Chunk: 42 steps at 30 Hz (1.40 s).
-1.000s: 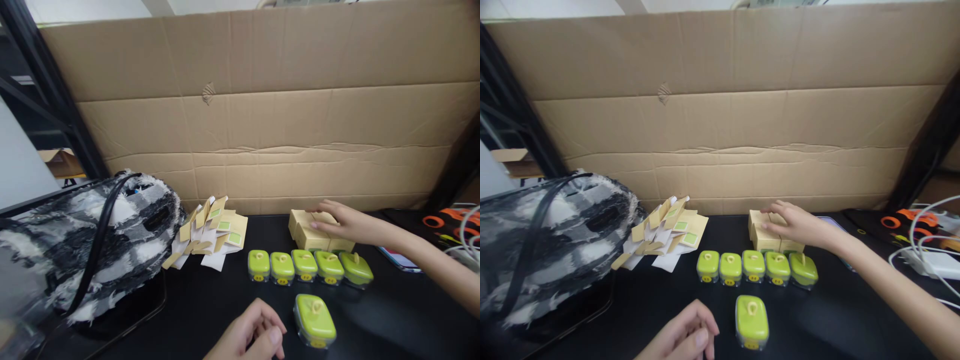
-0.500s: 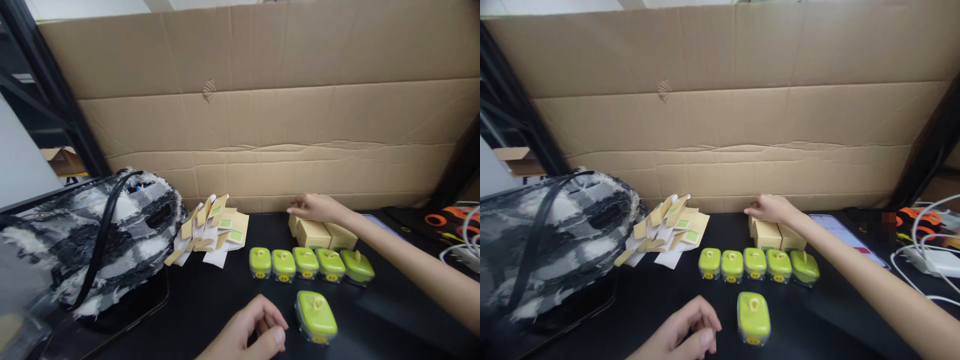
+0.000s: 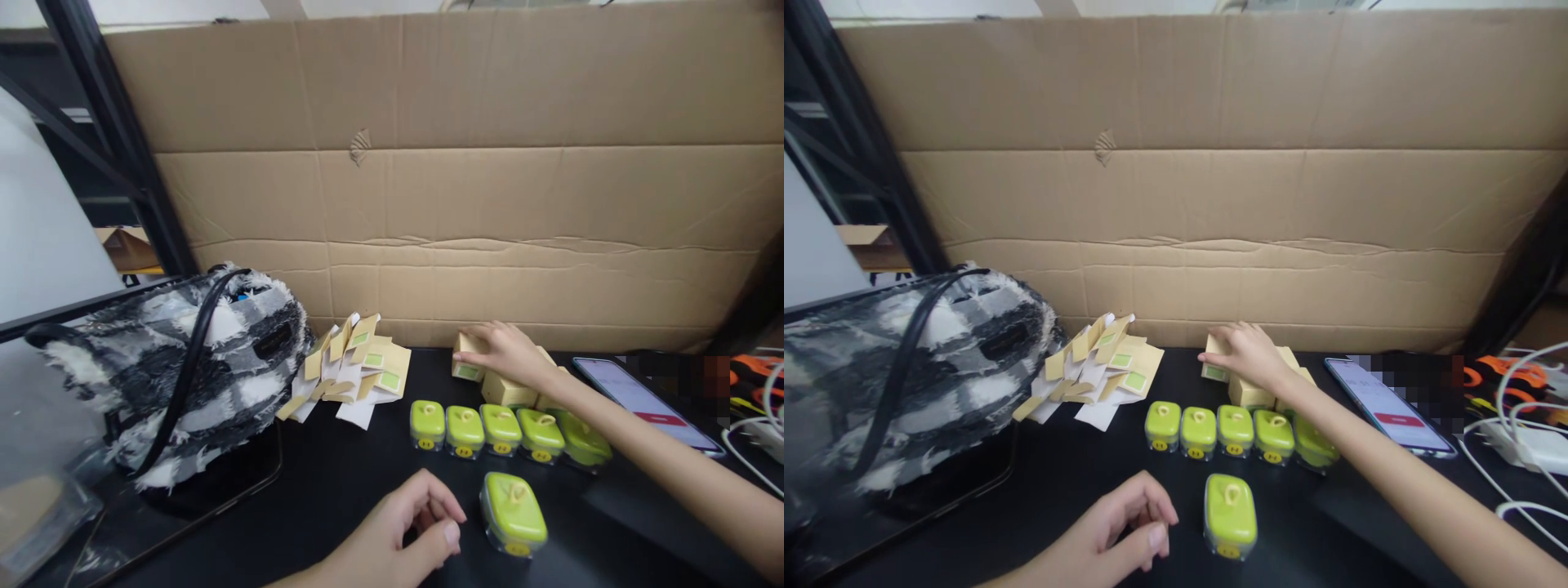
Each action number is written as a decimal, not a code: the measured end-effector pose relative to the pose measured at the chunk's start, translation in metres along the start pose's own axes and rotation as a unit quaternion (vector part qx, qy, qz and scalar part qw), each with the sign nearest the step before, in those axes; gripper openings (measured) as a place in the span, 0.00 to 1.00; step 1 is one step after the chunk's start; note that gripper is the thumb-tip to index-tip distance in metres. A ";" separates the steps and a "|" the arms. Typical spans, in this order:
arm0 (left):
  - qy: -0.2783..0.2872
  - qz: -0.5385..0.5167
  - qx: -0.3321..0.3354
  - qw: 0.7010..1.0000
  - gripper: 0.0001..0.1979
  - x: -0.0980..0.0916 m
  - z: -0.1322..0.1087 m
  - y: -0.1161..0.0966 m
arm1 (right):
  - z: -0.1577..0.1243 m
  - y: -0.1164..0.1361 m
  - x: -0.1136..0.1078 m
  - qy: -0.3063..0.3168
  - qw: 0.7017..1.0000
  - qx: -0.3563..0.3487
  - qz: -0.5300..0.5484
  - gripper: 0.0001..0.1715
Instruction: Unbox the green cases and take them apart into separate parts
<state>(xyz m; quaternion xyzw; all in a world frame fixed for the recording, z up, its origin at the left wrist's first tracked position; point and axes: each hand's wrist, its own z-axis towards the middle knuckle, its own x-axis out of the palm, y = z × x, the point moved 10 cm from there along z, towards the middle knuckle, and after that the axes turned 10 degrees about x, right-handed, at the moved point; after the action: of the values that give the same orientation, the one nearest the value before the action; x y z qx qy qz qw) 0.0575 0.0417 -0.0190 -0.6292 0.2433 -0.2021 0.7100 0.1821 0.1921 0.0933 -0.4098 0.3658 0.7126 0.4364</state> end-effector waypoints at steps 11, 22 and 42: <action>-0.153 0.208 0.215 0.942 0.45 -0.049 -0.018 -0.040 | -0.120 0.086 -0.070 -0.131 0.962 -0.099 0.216 0.36; 0.037 0.142 0.082 0.986 0.29 -0.009 -0.003 -0.020 | -0.168 0.066 -0.032 -0.047 0.983 -0.163 0.064 0.36; 0.027 0.300 0.311 0.902 0.32 -0.005 -0.017 -0.039 | -0.178 0.053 0.014 0.106 0.927 -0.048 0.357 0.27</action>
<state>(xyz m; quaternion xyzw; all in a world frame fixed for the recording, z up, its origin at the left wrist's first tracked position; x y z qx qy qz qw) 0.0441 0.0258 0.0187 -0.2686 0.3641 -0.0618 0.8896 0.1761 0.0211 0.0185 -0.3454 0.4973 0.7905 0.0921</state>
